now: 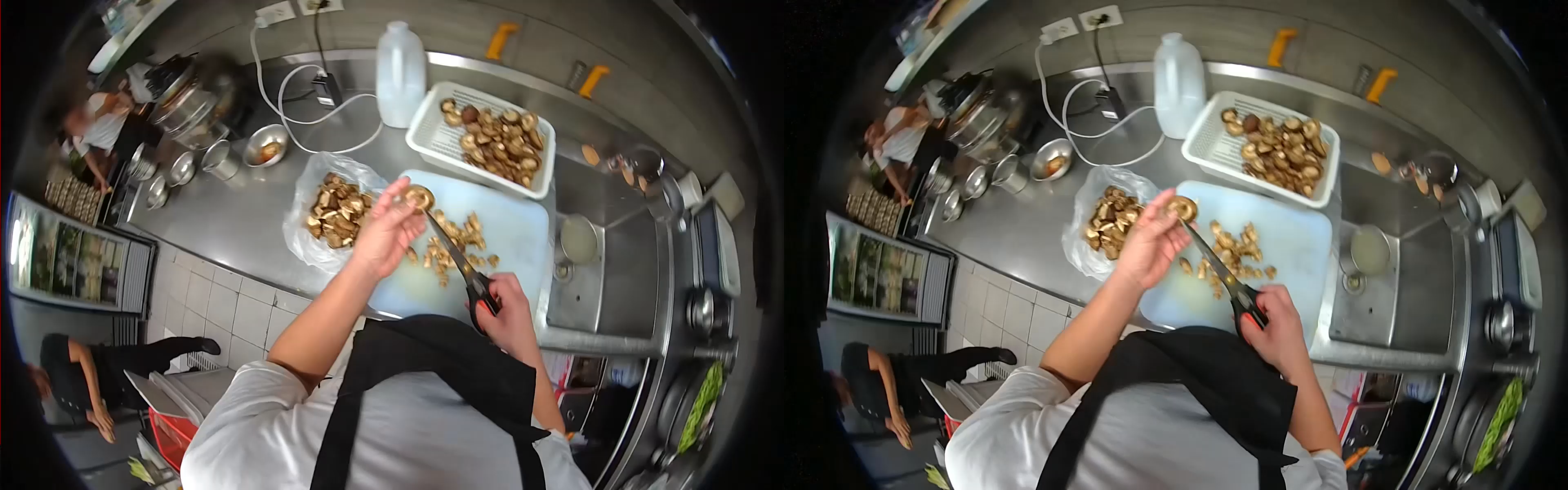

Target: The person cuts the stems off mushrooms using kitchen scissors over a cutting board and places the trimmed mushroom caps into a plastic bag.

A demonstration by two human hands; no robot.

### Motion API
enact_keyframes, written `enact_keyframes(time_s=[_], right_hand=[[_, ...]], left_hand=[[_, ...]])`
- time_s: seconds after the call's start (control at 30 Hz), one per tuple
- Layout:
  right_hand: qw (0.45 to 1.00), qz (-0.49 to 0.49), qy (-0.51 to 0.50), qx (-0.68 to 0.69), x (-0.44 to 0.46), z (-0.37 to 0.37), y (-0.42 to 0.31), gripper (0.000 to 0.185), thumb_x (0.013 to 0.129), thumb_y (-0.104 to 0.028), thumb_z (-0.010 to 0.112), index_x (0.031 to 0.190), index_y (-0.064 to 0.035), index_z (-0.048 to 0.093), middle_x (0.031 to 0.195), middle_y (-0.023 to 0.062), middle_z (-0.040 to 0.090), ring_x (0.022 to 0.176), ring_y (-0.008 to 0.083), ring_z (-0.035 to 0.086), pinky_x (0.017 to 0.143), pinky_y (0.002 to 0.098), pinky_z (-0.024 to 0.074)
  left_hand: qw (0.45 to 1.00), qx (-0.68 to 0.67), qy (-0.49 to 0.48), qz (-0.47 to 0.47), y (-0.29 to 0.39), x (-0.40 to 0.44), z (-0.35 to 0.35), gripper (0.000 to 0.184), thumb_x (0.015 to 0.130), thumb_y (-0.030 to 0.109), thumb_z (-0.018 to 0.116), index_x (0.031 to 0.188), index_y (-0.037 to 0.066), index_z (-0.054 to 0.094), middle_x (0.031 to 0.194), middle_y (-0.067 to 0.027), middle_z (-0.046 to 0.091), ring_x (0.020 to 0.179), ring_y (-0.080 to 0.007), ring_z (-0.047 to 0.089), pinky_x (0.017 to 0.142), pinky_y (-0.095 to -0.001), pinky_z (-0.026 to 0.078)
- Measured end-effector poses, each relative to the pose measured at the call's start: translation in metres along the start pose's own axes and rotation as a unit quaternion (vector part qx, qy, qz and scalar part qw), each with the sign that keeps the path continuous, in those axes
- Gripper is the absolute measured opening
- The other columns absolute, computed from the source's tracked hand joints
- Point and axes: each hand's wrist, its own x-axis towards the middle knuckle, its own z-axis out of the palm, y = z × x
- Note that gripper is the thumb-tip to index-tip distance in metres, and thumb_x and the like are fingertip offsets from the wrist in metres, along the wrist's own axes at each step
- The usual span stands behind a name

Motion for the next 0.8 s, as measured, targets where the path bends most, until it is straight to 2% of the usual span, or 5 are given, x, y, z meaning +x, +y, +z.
enact_keyframes(time_s=[0.17,0.23,0.33,0.5,0.8], right_hand=[[0.996,-0.027,0.008,-0.079,0.005,-0.015,-0.026,0.039,0.075,-0.005,0.086,0.098,0.0005,0.055,0.113,0.0192,0.055,0.097,0.0364,0.060,0.082,0.0405,0.0541],[0.987,-0.040,0.028,-0.154,0.005,-0.020,-0.038,0.042,0.073,-0.007,0.088,0.097,0.0015,0.054,0.112,0.0196,0.055,0.098,0.0380,0.059,0.085,0.0412,0.0531],[0.984,-0.026,0.038,-0.173,0.004,-0.027,-0.041,0.043,0.072,-0.012,0.087,0.098,0.0015,0.055,0.113,0.0190,0.055,0.102,0.0378,0.059,0.088,0.0430,0.0526],[0.965,-0.050,0.039,-0.253,0.004,-0.043,-0.045,0.044,0.071,-0.019,0.086,0.099,-0.0008,0.057,0.117,0.0170,0.056,0.107,0.0392,0.057,0.091,0.0448,0.0516],[0.950,-0.042,0.006,-0.311,0.016,-0.062,-0.057,0.042,0.072,-0.019,0.084,0.102,0.0000,0.061,0.114,0.0152,0.057,0.105,0.0362,0.057,0.092,0.0443,0.0521]], left_hand=[[1.000,-0.002,0.006,0.024,0.015,-0.012,0.013,0.037,0.107,0.016,0.063,0.142,0.004,0.057,0.118,-0.0074,0.072,0.095,-0.0157,0.070,0.085,-0.0321,0.060],[1.000,0.003,0.005,0.027,0.015,-0.014,0.013,0.037,0.108,0.019,0.061,0.141,0.002,0.057,0.118,-0.0085,0.072,0.097,-0.0167,0.070,0.086,-0.0326,0.060],[1.000,0.008,0.017,0.024,0.019,-0.017,0.016,0.039,0.108,0.018,0.060,0.143,0.000,0.056,0.120,-0.0094,0.072,0.097,-0.0177,0.070,0.085,-0.0323,0.060],[0.997,0.072,0.012,0.031,0.013,-0.019,0.020,0.041,0.108,0.019,0.062,0.145,-0.001,0.058,0.117,-0.0069,0.073,0.095,-0.0141,0.069,0.084,-0.0301,0.059],[0.970,0.230,0.035,0.075,0.012,-0.016,0.020,0.042,0.106,0.020,0.069,0.143,0.002,0.064,0.117,-0.0012,0.073,0.091,-0.0065,0.065,0.080,-0.0242,0.054]])
